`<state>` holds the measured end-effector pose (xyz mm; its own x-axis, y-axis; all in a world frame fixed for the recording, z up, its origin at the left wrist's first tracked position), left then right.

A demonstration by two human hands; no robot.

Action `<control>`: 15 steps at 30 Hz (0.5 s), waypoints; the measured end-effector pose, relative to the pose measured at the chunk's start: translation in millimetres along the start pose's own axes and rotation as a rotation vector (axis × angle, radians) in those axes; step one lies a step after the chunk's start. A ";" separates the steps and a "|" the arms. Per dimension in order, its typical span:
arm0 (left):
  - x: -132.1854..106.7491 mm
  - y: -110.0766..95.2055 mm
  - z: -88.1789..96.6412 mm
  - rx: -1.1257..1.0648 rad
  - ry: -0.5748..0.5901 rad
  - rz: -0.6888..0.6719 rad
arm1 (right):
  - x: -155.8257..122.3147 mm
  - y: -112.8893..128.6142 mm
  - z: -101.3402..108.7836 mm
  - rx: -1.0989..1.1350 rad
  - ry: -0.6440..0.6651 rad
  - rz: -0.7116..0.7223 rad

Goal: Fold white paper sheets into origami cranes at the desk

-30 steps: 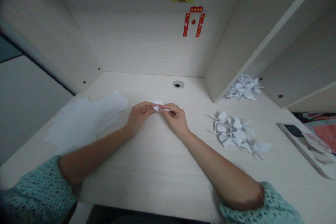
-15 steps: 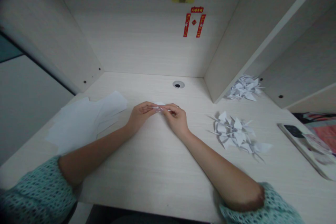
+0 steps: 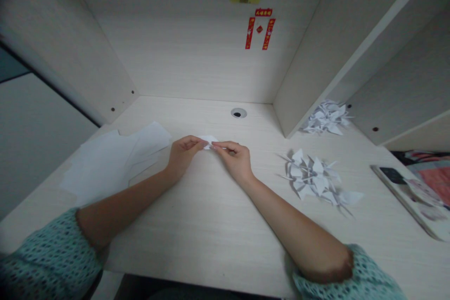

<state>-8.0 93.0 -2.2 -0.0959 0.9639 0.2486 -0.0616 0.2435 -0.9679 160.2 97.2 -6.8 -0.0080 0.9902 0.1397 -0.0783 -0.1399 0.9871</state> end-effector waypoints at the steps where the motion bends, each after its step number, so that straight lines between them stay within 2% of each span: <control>1: -0.4 -1.8 0.3 0.000 -0.009 -0.004 | 0.4 -3.2 0.5 0.012 -0.004 -0.031; 5: -0.7 -3.6 0.2 -0.010 -0.021 -0.010 | 1.1 -8.9 0.6 0.053 -0.009 -0.081; 15: -1.2 3.3 -8.6 -0.089 0.103 -0.003 | -1.2 3.1 0.3 0.029 -0.005 0.009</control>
<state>0.4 93.6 -6.0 0.0068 0.9679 0.2511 0.0274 0.2509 -0.9676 160.3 95.6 -3.8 -0.0040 0.9888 0.1493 -0.0497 -0.1493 0.9875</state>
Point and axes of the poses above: each hand's wrist, its own x-axis towards the middle knuckle, its own z-axis out of the back of the hand, y = z × x, the point moved 9 cm from there along x, towards the middle knuckle, and after that the axes turned 8 degrees about -z, right-handed, at the moved point
